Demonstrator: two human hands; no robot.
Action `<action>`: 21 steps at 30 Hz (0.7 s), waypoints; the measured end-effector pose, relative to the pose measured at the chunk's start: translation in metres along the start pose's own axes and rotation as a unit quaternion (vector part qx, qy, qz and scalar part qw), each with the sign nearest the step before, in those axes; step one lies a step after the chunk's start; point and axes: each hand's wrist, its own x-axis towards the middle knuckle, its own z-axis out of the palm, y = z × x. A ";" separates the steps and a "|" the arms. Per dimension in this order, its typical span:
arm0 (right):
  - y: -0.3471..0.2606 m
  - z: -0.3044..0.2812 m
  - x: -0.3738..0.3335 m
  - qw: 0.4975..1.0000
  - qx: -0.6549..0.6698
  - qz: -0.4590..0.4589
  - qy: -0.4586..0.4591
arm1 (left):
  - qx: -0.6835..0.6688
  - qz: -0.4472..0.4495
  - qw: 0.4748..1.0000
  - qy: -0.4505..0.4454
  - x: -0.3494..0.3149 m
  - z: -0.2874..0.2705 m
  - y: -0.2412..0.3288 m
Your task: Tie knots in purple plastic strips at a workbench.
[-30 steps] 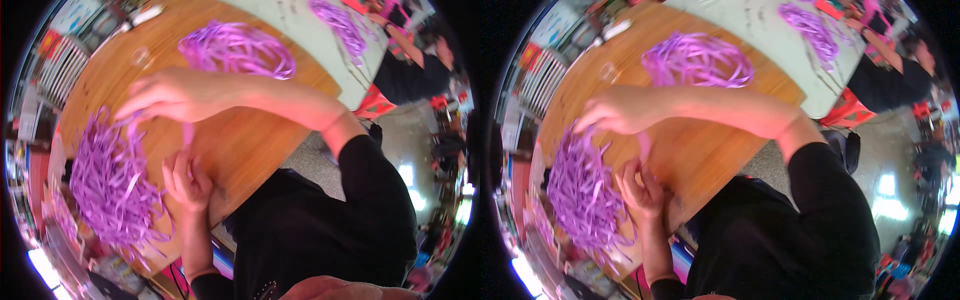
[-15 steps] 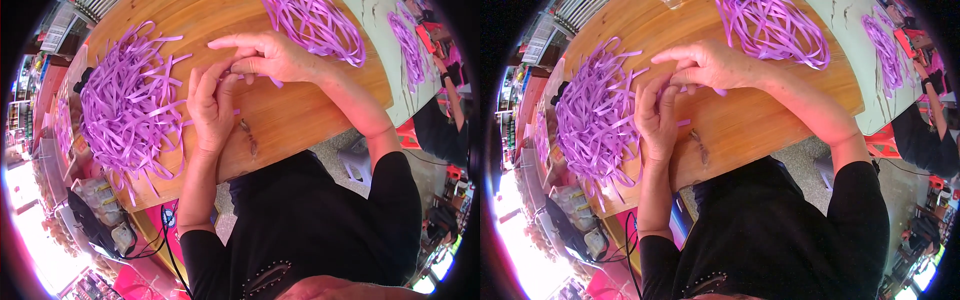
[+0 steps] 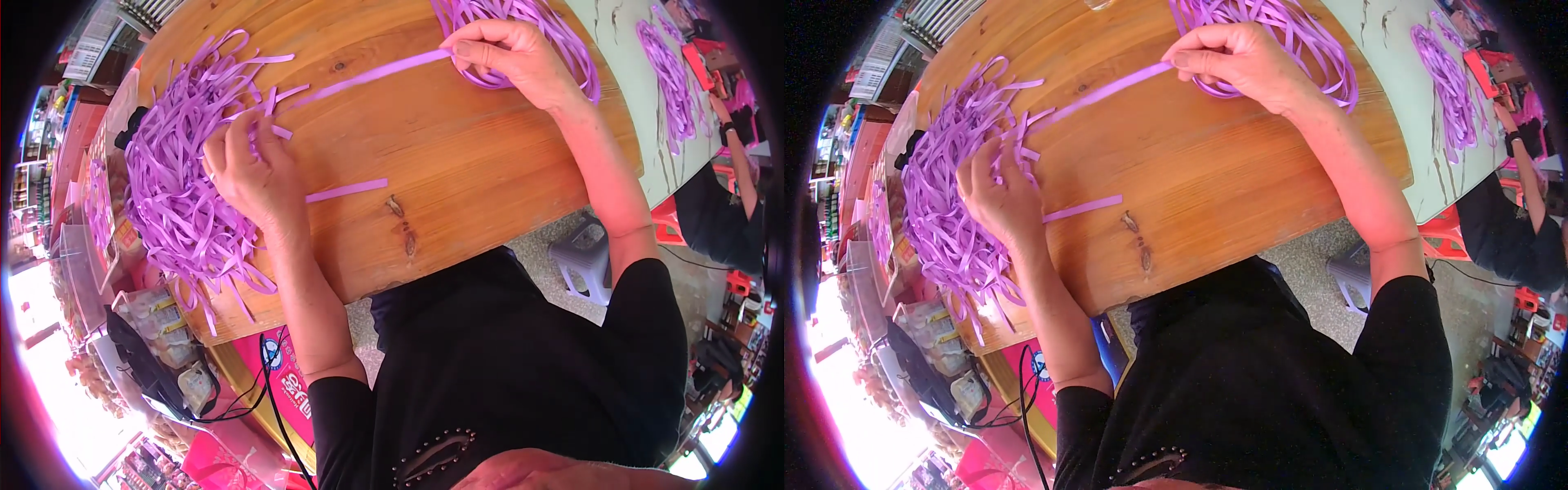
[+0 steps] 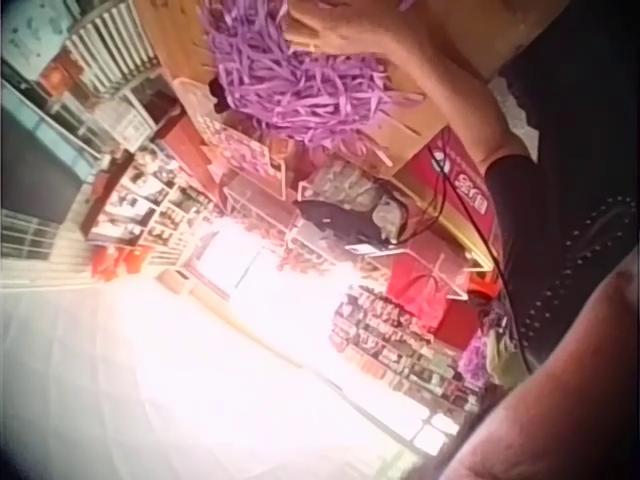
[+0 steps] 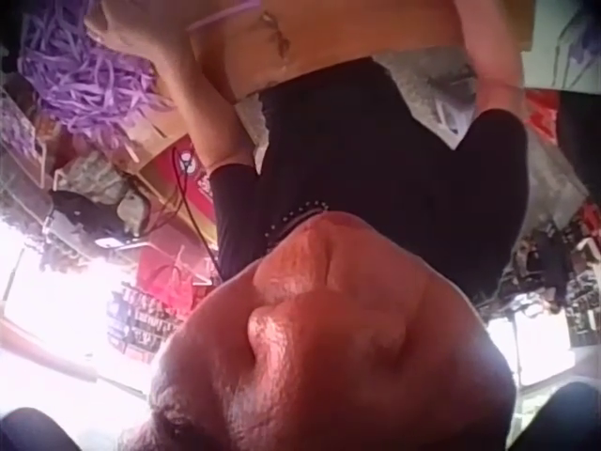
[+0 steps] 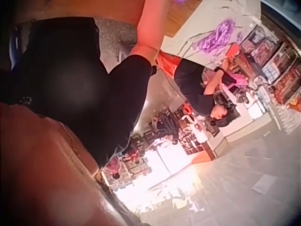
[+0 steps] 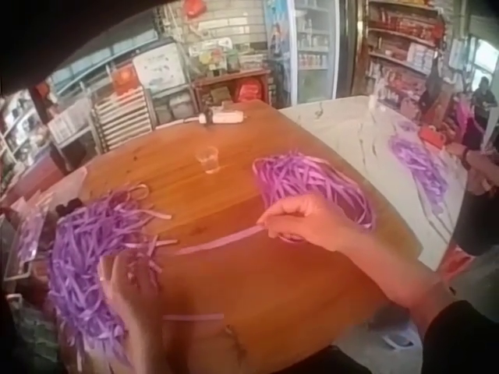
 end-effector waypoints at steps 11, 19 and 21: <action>-0.014 0.046 -0.017 0.881 -0.309 -0.358 0.019 | -0.461 -0.119 0.852 -0.219 -0.033 0.018 0.069; -0.008 0.046 -0.013 0.845 -0.324 -0.425 0.015 | -0.536 -0.349 0.694 -0.331 -0.034 0.016 0.063; -0.010 0.043 -0.013 0.859 -0.322 -0.397 0.015 | -0.515 -0.359 0.725 -0.283 -0.029 0.015 0.063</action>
